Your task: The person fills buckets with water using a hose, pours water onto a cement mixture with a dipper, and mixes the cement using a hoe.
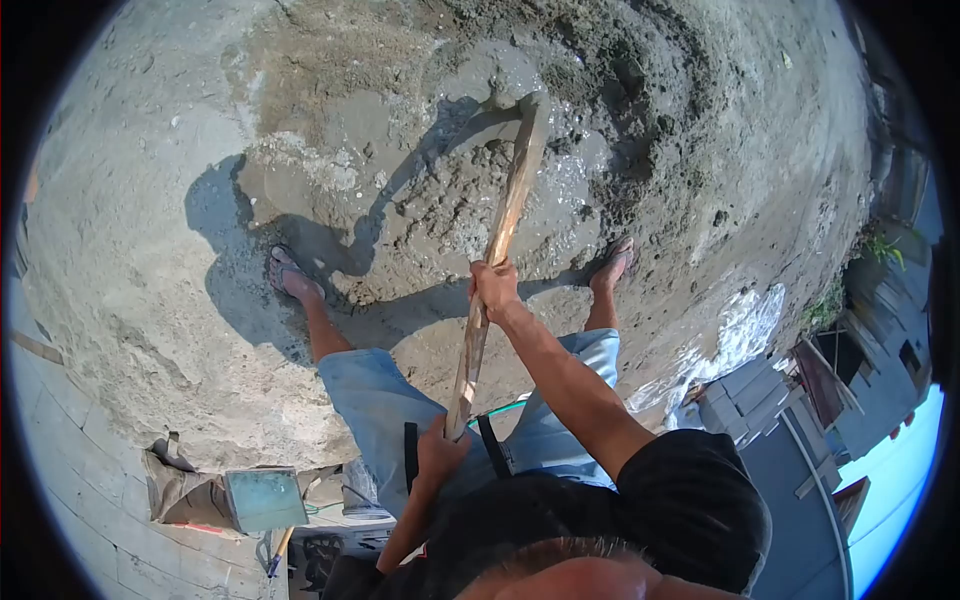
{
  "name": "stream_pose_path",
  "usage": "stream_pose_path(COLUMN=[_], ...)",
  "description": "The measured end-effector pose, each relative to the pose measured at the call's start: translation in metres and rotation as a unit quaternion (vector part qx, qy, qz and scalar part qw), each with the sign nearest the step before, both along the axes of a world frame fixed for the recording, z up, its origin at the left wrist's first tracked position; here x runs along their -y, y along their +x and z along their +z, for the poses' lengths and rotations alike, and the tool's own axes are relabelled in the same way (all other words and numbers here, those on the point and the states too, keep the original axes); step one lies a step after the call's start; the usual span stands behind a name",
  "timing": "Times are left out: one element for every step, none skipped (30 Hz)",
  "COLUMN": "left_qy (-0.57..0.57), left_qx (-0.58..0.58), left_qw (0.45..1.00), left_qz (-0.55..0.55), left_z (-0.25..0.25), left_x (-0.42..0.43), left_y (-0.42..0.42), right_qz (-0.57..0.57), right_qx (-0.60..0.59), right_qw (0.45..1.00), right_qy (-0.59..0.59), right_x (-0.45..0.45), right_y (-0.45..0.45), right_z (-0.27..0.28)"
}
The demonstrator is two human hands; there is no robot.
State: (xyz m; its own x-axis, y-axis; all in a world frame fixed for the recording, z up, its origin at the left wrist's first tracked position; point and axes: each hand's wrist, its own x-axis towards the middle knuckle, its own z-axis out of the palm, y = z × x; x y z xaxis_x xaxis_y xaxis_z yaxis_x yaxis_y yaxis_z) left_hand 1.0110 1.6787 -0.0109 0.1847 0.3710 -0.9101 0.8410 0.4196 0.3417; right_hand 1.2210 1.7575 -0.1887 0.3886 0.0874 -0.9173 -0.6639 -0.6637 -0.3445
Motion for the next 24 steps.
stream_pose_path(left_qy=[0.016,0.004,-0.004,0.041,0.098,0.063,0.058,0.057,0.057,0.043,0.031,0.11,0.088,0.075,0.045,0.011,-0.016,-0.044,-0.039,-0.029,-0.021,-0.019,0.004,0.028], left_qx=[0.018,0.02,0.022,0.137,0.15,0.16,0.153,0.146,0.139,0.147,0.157,0.18,0.137,0.098,0.117,0.133,0.07,0.007,0.009,0.005,0.001,0.002,0.001,-0.001], left_qw=[1.0,1.0,1.0,0.987,0.984,0.985,0.986,0.987,0.988,0.986,0.983,0.971,0.981,0.989,0.983,0.975,0.987,0.993,0.993,0.992,0.991,0.991,0.993,0.994], left_qz=[0.006,-0.004,-0.014,0.074,0.022,0.024,0.023,0.022,0.029,0.063,0.094,0.117,0.101,0.085,0.13,0.176,0.141,0.106,0.112,0.121,0.131,0.136,0.119,0.103], left_z=[-0.006,-0.021,-0.046,-0.079,-0.111,-0.127,-0.137,-0.143,-0.143,-0.142,-0.14,-0.14,-0.129,-0.117,-0.098,-0.076,-0.051,-0.026,-0.01,0.005,0.012,0.014,0.013,0.009], left_x=[0.0,-0.009,-0.025,-0.031,-0.048,-0.08,-0.11,-0.128,-0.122,-0.115,-0.108,-0.078,-0.05,-0.034,-0.023,-0.011,-0.013,-0.015,-0.004,0.009,0.014,0.007,-0.001,-0.012], left_y=[0.005,0.016,0.032,0.043,0.063,0.085,0.108,0.123,0.121,0.119,0.114,0.098,0.081,0.067,0.052,0.039,0.037,0.036,0.033,0.031,0.032,0.035,0.039,0.043], right_qz=[0.002,0.004,0.006,0.019,0.055,0.057,0.106,0.112,0.125,0.157,0.186,0.176,0.167,0.15,0.133,0.143,0.154,0.165,0.167,0.17,0.177,0.164,0.152,0.136], right_qx=[0.02,0.039,0.081,0.119,0.163,0.192,0.209,0.212,0.186,0.167,0.151,0.138,0.126,0.107,0.088,0.074,0.046,0.019,0.004,-0.011,-0.01,-0.034,-0.059,-0.073], right_qw=[1.0,0.999,0.996,0.992,0.981,0.977,0.969,0.968,0.973,0.973,0.971,0.975,0.978,0.983,0.987,0.987,0.987,0.986,0.985,0.984,0.983,0.986,0.986,0.985], right_qy=[0.009,0.017,0.038,0.047,0.086,0.073,0.082,0.078,0.054,0.018,-0.018,-0.009,0.001,-0.002,-0.006,-0.001,-0.015,-0.029,-0.035,-0.04,-0.037,0.003,0.041,0.075], right_x=[-0.011,-0.026,-0.05,-0.078,-0.096,-0.128,-0.15,-0.168,-0.175,-0.172,-0.163,-0.147,-0.129,-0.112,-0.092,-0.071,-0.057,-0.046,-0.04,-0.039,-0.046,-0.054,-0.06,-0.078], right_y=[0.013,0.03,0.053,0.078,0.108,0.133,0.156,0.169,0.175,0.166,0.154,0.135,0.111,0.089,0.068,0.051,0.038,0.026,0.015,0.008,0.007,0.006,0.006,0.012], right_z=[-0.001,-0.005,-0.007,-0.012,-0.039,-0.044,-0.054,-0.062,-0.075,-0.078,-0.077,-0.076,-0.072,-0.069,-0.066,-0.066,-0.06,-0.049,-0.032,-0.018,-0.01,-0.002,0.005,0.001])
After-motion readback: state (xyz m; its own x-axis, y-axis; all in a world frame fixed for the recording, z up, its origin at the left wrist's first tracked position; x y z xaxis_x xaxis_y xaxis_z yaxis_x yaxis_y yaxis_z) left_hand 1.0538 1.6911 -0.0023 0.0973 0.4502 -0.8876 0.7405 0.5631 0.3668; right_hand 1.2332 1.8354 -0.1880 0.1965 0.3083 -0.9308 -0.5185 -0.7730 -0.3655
